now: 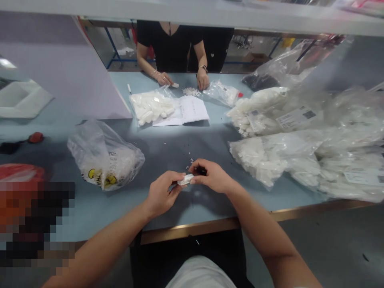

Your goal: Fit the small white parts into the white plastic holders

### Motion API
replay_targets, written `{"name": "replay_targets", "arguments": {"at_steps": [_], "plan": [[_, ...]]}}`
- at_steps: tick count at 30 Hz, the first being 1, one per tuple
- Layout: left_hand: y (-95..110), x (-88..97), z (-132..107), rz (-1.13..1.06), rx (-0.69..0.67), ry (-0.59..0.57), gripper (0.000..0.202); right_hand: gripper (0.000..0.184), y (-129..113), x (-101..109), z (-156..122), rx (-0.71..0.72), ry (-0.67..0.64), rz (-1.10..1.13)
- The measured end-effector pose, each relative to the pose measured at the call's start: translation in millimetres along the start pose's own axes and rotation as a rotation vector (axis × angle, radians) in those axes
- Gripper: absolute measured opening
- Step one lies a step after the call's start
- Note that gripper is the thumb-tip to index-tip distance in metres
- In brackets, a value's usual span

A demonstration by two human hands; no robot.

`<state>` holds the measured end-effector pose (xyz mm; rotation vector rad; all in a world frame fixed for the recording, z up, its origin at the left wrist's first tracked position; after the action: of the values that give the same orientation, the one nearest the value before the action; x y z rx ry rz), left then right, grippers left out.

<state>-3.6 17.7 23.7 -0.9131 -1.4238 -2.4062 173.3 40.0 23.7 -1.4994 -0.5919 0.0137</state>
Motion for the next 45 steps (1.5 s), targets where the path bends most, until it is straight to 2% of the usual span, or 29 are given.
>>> {"name": "replay_targets", "arguments": {"at_steps": [2,5,8,11,14,16,19,22,28,33,35,38,41,45], "plan": [[1.4,-0.3,-0.5,0.008,-0.040,0.005,0.011,0.028,1.1,-1.9,0.1,-0.041,-0.076,0.104],[0.2,-1.0,0.1,-0.008,-0.059,-0.001,0.012,0.022,0.0,-6.5,-0.6,-0.053,-0.144,0.161],[-3.4,-0.3,1.9,-0.043,-0.011,-0.002,0.013,0.024,1.1,-5.8,-0.6,-0.072,-0.100,0.168],[-7.0,3.0,3.5,-0.094,0.089,0.038,0.016,0.029,4.0,7.8,-0.5,-0.079,0.028,0.141],[-12.9,5.9,3.8,-0.178,0.220,0.098,0.021,0.025,8.4,36.0,-1.8,-0.083,0.262,-0.047],[-17.9,6.2,3.6,-0.221,0.290,0.124,0.024,0.014,11.5,49.9,-1.8,-0.077,0.328,-0.210],[-23.4,4.6,3.8,-0.269,0.337,0.130,0.026,0.005,19.8,53.6,2.4,-0.063,0.261,-0.444],[-24.8,3.0,4.3,-0.288,0.351,0.118,0.027,0.009,31.5,45.4,8.2,-0.047,0.191,-0.630],[-22.2,1.8,4.1,-0.298,0.353,0.105,0.027,0.012,49.3,28.0,17.3,-0.048,0.143,-0.803],[-23.1,1.6,4.0,-0.280,0.351,0.099,0.027,0.017,49.9,28.0,17.7,-0.099,0.159,-0.926],[-22.6,2.2,4.3,-0.274,0.345,0.105,0.026,0.018,44.8,30.6,15.4,-0.111,0.199,-0.889],[-20.5,2.7,4.8,-0.270,0.332,0.104,0.025,0.016,26.0,29.4,9.8,-0.012,0.262,-0.647],[-18.3,3.0,4.9,-0.223,0.315,0.095,0.024,0.011,4.3,18.9,3.4,0.092,0.267,-0.385],[-17.6,2.6,3.9,-0.154,0.281,0.081,0.024,0.010,-12.3,1.1,-1.8,0.195,0.230,-0.284]]}}
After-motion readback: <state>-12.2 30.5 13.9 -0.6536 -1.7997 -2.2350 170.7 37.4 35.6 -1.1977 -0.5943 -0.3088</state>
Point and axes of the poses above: each hand's wrist, its own z-axis towards the middle knuckle, its own x-axis out of the back of the hand, y = z × x, the point moved 5 cm from there along z, towards the middle knuckle
